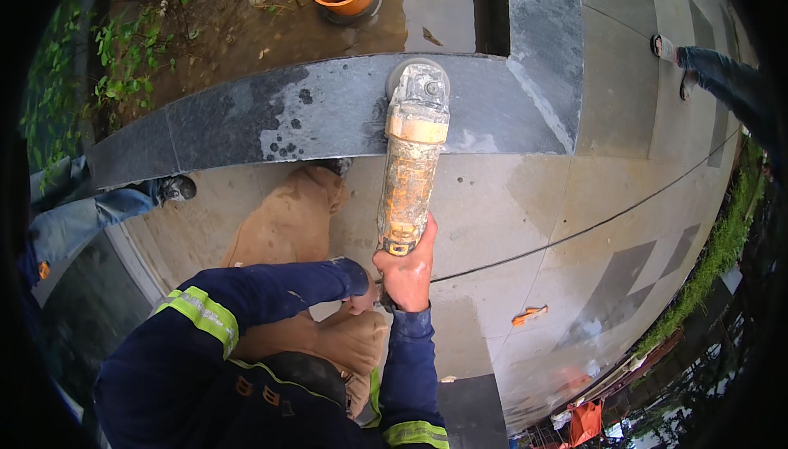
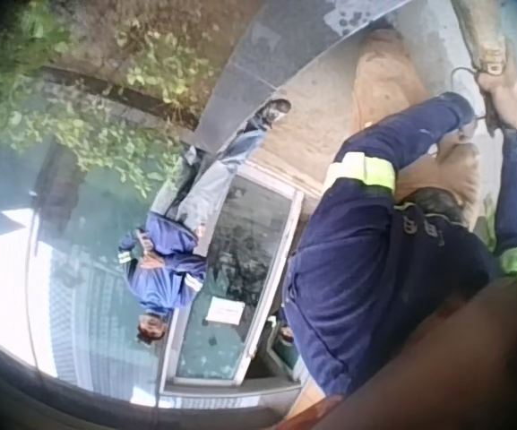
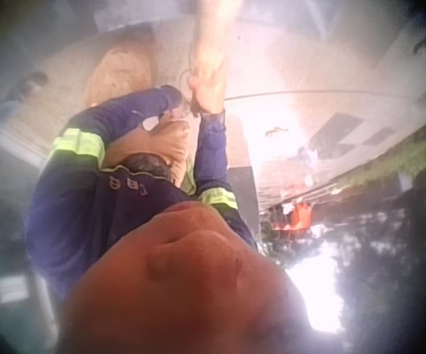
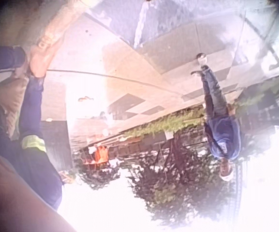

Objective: The person uses an angle grinder to smooth the edge of a dark stone step. The person holds the tool with both hands and moves it along the step's edge, creating dust and water residue. Another person is visible nearby but does not assist.

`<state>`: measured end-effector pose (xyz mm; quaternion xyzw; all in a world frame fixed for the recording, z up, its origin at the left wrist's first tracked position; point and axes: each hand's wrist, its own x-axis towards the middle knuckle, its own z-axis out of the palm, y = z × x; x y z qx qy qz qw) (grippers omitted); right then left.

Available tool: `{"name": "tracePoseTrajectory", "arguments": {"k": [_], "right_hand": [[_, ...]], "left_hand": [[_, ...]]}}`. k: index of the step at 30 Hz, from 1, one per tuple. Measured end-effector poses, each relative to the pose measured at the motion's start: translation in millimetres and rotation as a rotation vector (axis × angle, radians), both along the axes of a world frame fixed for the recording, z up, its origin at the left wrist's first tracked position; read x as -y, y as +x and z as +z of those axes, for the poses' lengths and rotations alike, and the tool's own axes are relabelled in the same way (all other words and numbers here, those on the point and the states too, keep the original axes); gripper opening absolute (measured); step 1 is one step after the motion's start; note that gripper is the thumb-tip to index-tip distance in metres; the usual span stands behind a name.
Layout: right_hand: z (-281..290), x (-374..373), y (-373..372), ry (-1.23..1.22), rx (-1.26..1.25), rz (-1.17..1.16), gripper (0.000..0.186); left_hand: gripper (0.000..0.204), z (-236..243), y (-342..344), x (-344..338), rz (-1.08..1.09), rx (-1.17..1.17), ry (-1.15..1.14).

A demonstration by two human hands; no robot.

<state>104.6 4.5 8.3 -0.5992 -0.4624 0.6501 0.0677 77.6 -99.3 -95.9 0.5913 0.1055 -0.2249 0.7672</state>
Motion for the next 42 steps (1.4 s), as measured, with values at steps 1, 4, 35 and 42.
{"name": "tracePoseTrajectory", "arguments": {"k": [1,4,35,42], "right_hand": [[9,-9,-6,-0.079,0.021,-0.008,0.081],[-4,1,12,-0.013,-0.008,0.026,0.078],[8,23,3,0.001,-0.049,0.057,0.085],[7,9,-7,0.087,0.056,0.050,0.086]], "left_hand": [[0.036,-7,2,9,0.003,0.017,-0.083],[0.031,37,-28,13,0.122,0.259,-0.310],[0.096,143,-121,-85,2.094,-0.875,0.567],[0.114,123,-99,-136,2.013,-0.991,0.459]]}}
